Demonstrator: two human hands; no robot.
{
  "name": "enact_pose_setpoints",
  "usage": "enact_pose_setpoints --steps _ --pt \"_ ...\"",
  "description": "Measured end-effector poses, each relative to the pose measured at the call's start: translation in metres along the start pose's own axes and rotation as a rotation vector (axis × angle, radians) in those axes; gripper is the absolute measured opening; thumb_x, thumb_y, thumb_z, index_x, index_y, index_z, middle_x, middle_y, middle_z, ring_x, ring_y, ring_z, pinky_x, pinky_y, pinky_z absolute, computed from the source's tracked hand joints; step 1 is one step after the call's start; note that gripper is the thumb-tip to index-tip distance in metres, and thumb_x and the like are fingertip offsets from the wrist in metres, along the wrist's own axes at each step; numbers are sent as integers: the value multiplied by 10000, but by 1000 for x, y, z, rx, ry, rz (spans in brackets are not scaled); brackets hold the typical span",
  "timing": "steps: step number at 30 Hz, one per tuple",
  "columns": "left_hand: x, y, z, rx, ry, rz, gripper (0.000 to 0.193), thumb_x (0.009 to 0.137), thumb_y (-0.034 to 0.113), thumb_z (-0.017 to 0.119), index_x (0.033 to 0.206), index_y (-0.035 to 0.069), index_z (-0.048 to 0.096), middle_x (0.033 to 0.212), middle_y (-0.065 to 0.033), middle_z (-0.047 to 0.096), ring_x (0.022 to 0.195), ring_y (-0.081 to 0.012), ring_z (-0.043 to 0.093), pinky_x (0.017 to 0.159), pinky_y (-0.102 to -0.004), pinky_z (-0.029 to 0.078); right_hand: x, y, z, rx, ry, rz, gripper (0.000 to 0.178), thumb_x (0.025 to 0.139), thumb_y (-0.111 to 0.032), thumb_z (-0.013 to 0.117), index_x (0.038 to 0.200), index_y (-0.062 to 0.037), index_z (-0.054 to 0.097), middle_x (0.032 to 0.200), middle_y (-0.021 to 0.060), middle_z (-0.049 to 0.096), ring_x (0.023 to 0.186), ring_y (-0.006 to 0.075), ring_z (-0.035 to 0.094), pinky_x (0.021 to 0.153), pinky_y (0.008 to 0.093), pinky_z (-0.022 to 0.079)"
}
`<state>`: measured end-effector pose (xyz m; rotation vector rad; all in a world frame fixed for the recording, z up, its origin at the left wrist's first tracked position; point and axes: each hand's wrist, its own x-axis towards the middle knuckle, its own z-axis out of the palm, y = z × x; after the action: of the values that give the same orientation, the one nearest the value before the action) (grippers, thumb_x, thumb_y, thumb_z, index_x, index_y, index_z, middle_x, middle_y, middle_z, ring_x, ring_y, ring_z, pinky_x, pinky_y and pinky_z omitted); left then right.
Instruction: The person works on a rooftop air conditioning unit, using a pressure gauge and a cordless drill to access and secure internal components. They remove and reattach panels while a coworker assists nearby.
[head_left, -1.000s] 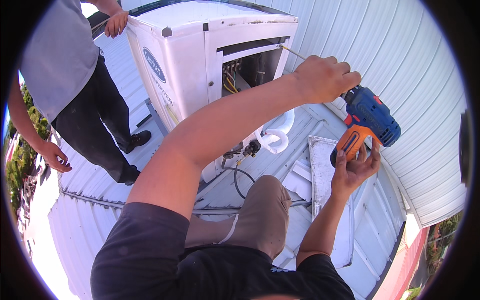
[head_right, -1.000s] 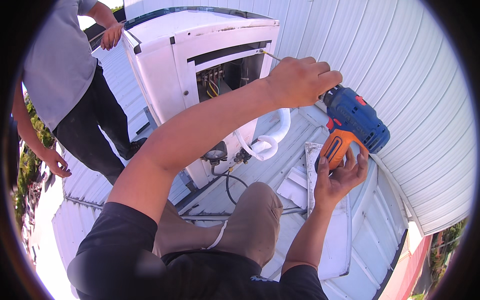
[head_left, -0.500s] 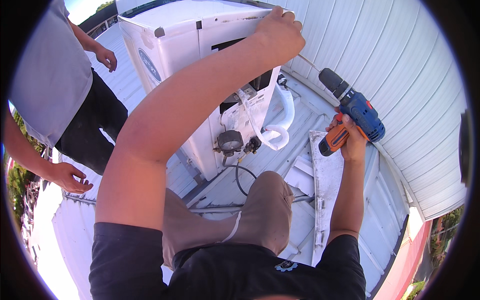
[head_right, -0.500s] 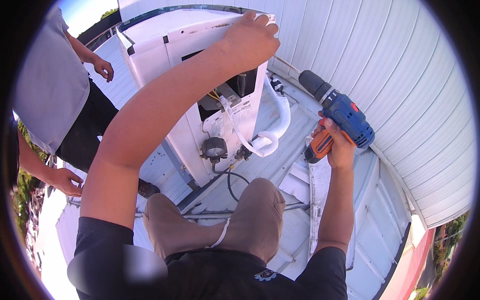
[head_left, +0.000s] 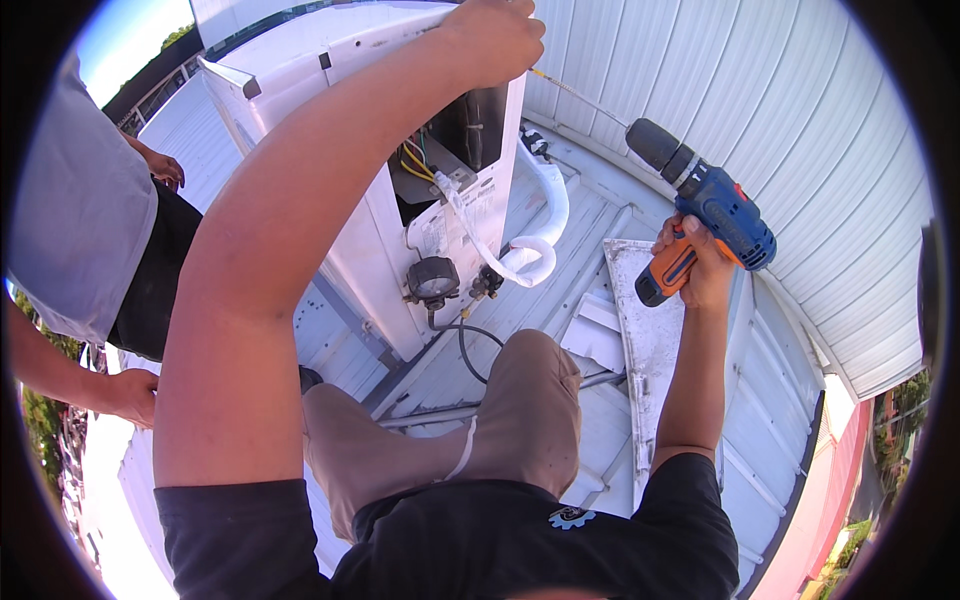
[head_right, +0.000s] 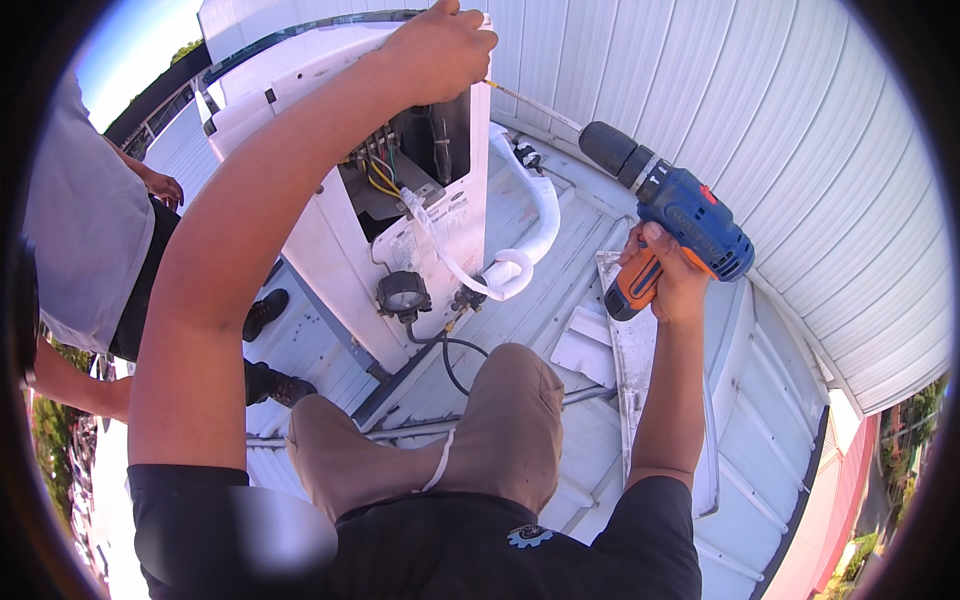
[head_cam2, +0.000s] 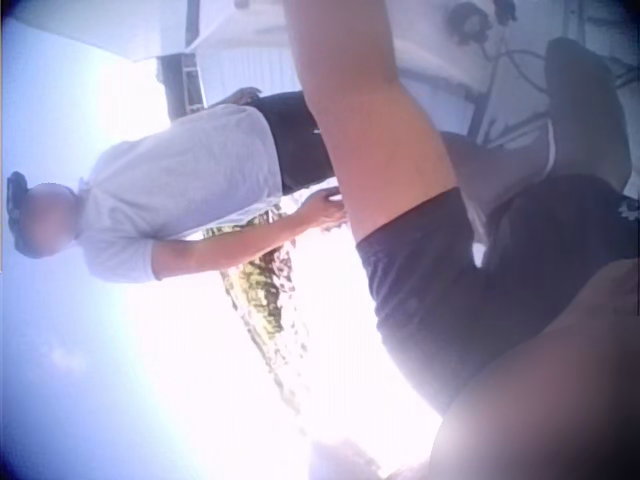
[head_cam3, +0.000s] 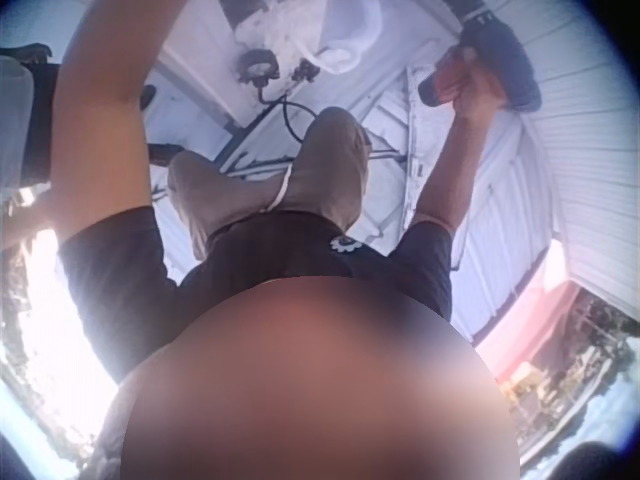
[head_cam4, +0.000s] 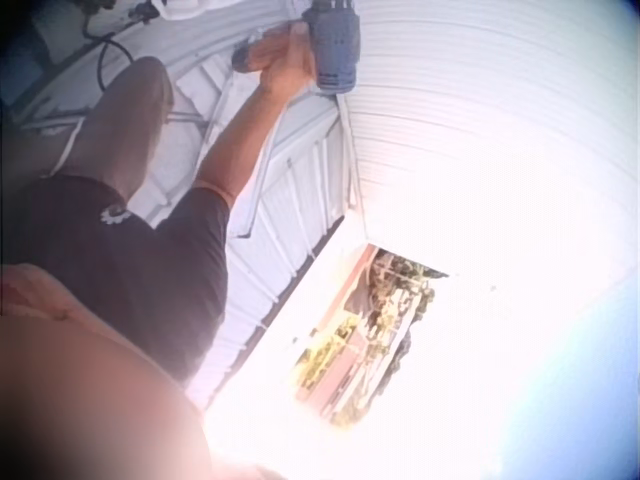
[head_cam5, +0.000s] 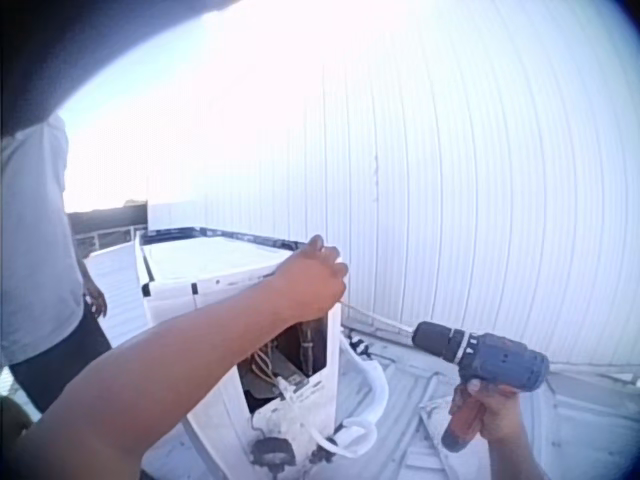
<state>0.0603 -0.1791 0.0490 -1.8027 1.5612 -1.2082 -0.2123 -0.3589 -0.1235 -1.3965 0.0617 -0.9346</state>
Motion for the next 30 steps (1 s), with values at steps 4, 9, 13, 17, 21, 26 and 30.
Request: enact_pose_setpoints --steps 4,9,13,17,21,26,30 --pt "2 4 -8 25 -50 -1 188 863 187 603 864 112 776 986 -65 701 1087 -263 604 1016 -494 421 -31 9 -20 -160 39 -200 180 923 -158 675 1027 -14 645 793 87 642 717 183 640 671 328 547" --pt "-1 28 -30 -303 13 -149 181 881 223 642 951 103 758 1049 -77 694 1096 -260 616 1006 -458 442 -67 26 -9 -481 135 -298 188 932 -172 669 1020 -10 632 847 76 641 781 174 621 726 348 526" --pt "-41 114 -47 -1460 60 -400 392 929 365 715 1147 40 700 1167 -84 703 998 -190 684 880 -343 526 -76 41 35 311 123 -197 316 902 -291 700 1050 -44 571 833 77 588 798 201 612 776 389 546" --pt "-96 201 -55 -2017 -267 -375 549 925 390 716 1275 -15 594 1104 -150 676 940 -183 681 785 -319 565 -68 36 54 738 96 -155 377 929 -410 672 1016 -59 564 811 80 605 791 236 649 778 437 568" --pt "-102 251 -58 -2649 17 -686 448 927 248 686 1262 -17 549 993 -112 648 824 -177 672 697 -301 570 -68 34 63 857 77 -147 412 940 -485 633 997 -84 560 815 71 601 811 239 650 787 460 571" --pt "-112 279 -58 -2624 335 -755 293 915 115 625 1173 -3 552 908 -66 614 678 -99 616 583 -249 537 -70 31 68 882 63 -166 420 941 -511 627 1019 -102 573 835 39 590 812 220 586 810 460 521" --pt "-180 274 -41 -2496 117 -1120 317 892 147 632 1165 7 551 873 -59 607 612 -87 582 564 -262 532 -49 -8 30 946 -132 -326 418 945 -474 647 1056 -79 565 877 53 590 857 217 566 851 464 499"
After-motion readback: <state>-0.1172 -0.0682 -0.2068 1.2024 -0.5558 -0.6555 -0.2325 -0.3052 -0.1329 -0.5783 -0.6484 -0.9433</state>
